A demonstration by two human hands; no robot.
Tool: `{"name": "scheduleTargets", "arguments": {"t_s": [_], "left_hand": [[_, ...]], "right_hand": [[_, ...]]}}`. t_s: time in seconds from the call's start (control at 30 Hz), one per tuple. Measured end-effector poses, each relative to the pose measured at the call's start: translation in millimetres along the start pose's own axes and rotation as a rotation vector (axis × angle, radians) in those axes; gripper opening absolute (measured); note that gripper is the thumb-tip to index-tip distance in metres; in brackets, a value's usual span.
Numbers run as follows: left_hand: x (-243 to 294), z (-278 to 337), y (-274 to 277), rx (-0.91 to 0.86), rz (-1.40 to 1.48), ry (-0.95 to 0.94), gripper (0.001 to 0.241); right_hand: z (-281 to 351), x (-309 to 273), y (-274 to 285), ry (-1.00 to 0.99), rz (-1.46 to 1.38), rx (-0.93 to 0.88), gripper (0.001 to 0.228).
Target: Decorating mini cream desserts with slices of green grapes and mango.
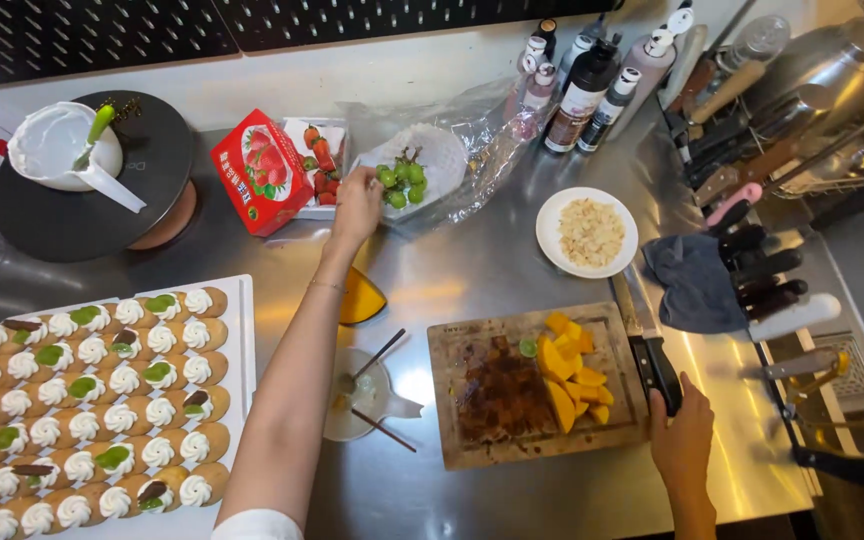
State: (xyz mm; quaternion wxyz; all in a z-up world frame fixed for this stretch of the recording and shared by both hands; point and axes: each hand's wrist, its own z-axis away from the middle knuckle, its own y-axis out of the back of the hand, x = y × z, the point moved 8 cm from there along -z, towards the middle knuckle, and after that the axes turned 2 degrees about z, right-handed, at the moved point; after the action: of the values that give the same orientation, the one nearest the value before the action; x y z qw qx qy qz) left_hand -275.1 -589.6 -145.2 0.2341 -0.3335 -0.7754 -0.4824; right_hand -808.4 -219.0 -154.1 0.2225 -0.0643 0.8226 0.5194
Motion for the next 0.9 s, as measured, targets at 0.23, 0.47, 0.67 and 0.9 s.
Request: {"name": "scheduleTargets", "arguments": {"t_s": [0.23,0.47,0.67,0.9], "left_hand": [[23,-21,-10,-0.169,-0.269,-0.009,0.039],[23,-18,0,-0.19,0.003,0.009,0.041],[-14,-13,-10,-0.018,0.274,0.133,0.038],[-65,-9,-34,0.046,0.618,0.298,0.026]], "right_hand": [[-21,18,-37,-0.071,0.182,-0.116,0.049],[-23,84,-57,-0.152,0.204,-0.203,0.044],[-15,125,-59,-0.319,0.245,-0.322,0.046],[24,154,-58,-0.435,-0.008,-0.314,0.047]]}}
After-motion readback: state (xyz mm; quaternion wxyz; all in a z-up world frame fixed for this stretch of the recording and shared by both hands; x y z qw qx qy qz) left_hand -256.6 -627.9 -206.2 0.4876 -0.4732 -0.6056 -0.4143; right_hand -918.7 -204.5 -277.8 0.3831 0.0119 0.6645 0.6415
